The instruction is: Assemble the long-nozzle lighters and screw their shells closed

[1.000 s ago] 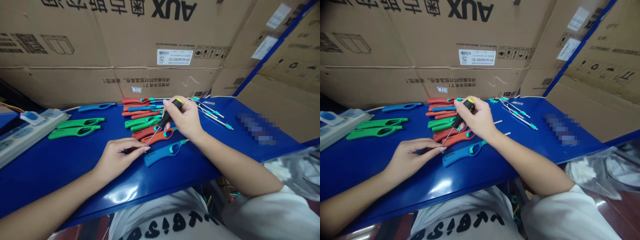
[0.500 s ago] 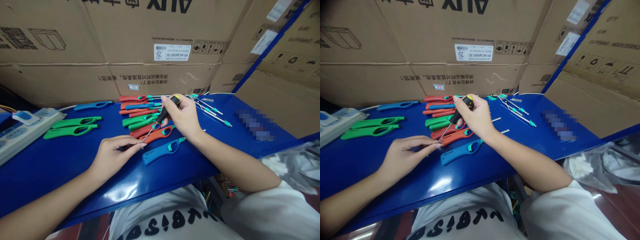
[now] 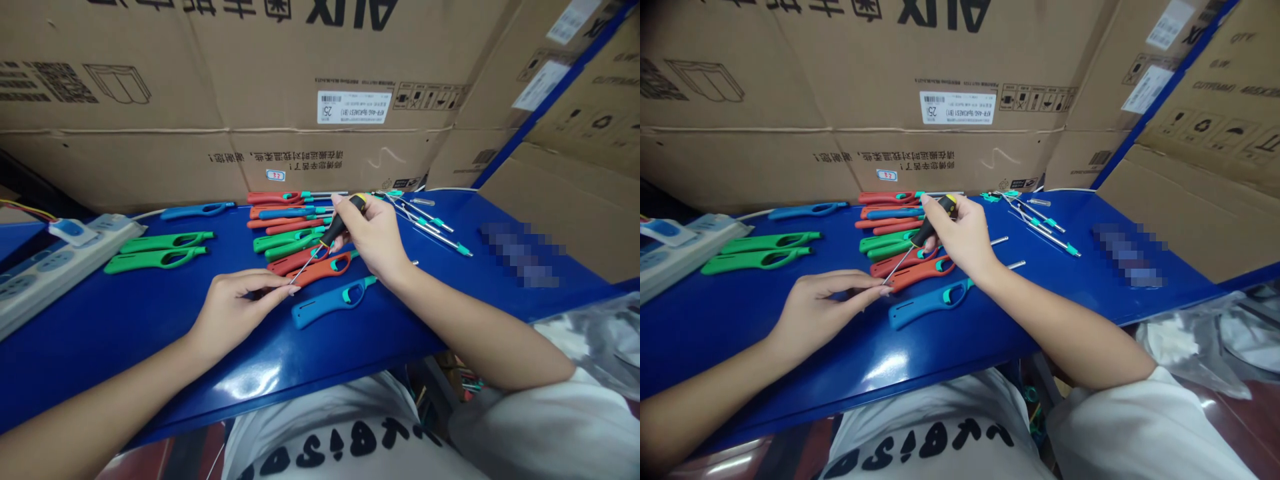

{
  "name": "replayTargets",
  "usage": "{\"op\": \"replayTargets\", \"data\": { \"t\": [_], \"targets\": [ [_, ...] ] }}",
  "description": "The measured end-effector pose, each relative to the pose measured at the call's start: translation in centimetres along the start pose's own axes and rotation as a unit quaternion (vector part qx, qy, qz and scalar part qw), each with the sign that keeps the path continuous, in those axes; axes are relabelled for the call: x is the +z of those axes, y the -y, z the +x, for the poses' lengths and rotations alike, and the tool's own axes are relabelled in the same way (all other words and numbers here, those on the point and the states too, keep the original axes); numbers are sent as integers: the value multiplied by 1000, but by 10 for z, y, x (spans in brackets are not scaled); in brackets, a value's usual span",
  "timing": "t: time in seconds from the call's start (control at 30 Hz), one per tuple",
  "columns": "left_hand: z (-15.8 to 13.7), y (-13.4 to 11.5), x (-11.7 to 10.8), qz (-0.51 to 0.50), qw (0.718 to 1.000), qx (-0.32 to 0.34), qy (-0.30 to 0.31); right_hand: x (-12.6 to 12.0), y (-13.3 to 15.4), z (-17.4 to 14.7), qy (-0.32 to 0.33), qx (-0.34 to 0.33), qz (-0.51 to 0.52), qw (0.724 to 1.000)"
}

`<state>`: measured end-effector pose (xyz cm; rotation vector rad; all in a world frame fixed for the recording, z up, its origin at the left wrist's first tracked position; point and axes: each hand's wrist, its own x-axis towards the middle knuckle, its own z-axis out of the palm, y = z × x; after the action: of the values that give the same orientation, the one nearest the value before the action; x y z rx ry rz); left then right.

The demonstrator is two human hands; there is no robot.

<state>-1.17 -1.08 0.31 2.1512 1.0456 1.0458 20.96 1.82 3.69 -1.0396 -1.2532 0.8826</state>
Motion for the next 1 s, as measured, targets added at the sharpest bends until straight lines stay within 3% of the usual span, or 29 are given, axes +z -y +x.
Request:
{"op": "replayTargets", "data": {
  "t": [0.23, 0.4, 0.53, 0.7, 0.83, 1.0],
  "targets": [
    [0, -1, -1, 0, 1000, 19, -9, 0, -4, 2, 3, 21, 28, 999],
    [-1, 2, -1, 10, 1000, 23, 11, 0, 1, -1, 20, -22, 0, 1000],
    [-4, 1, 4, 15, 999, 16, 47, -1, 10, -9, 94, -68, -2, 993],
    [-10, -8, 8, -21, 995, -15, 96, -1, 21, -23, 227, -127, 29, 965],
    [-14, -15, 11, -43, 991, -6, 126, 0, 25, -32, 259, -178, 5, 949],
    [-14, -13, 13, -48, 992, 39, 114, -2, 23, -36, 278, -242, -68, 927]
  ]
}}
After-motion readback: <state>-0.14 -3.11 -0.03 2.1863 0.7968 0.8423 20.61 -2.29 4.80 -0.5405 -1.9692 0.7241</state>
